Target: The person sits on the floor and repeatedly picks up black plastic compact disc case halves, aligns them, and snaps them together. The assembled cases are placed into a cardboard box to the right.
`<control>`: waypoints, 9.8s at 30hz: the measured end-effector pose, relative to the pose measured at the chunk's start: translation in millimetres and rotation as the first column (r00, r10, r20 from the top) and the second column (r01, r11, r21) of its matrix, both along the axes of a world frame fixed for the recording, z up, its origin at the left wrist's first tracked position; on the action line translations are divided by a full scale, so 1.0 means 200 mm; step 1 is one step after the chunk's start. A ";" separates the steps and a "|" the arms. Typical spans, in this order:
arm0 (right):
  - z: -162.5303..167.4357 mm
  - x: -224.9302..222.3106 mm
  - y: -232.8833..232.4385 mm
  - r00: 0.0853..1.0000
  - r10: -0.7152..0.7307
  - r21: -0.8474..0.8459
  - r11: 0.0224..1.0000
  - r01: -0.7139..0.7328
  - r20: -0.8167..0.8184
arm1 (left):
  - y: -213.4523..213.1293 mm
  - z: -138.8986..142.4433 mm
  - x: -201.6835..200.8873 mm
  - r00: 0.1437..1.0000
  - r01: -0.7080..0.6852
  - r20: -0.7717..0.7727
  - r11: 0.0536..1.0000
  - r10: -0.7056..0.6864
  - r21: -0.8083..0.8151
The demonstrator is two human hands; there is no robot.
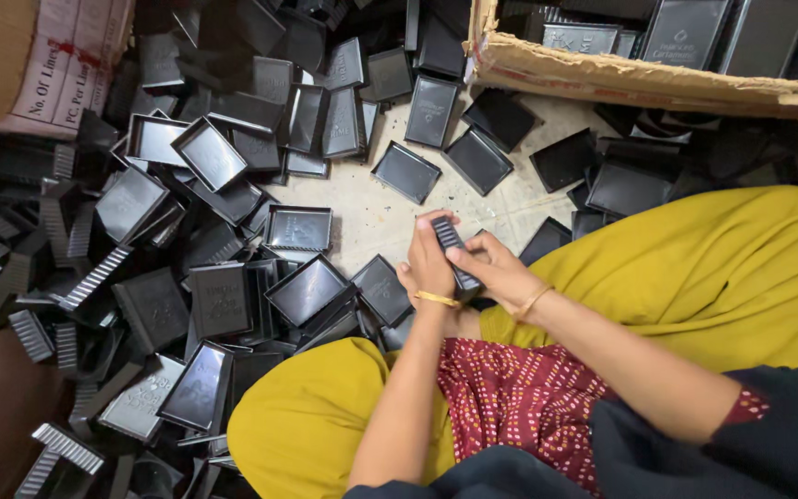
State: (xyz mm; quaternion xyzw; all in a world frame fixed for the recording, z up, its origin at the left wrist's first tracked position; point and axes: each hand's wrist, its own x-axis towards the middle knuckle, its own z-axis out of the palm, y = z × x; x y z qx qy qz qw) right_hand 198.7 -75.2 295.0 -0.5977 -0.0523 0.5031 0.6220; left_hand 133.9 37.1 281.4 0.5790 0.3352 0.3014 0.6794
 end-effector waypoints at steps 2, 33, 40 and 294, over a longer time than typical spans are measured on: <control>0.08 0.06 -0.04 0.961 0.072 -0.007 0.997 -0.076 -0.268 | 0.07 -0.01 -0.02 0.988 0.062 -0.148 0.988 -0.041 0.140; 0.03 0.45 0.06 0.025 0.719 -0.695 0.680 -0.234 0.695 | 0.45 0.12 -0.34 0.999 -0.027 -0.023 0.982 0.032 0.189; 0.24 0.50 -0.05 0.762 0.359 -0.191 0.933 -0.304 0.539 | 0.31 0.07 -0.14 0.882 0.173 0.434 0.730 0.184 -0.661; 1.28 0.30 0.03 0.598 0.256 -0.306 0.952 -0.018 0.760 | 0.43 0.61 -0.19 0.969 -0.099 -0.137 0.831 0.206 0.547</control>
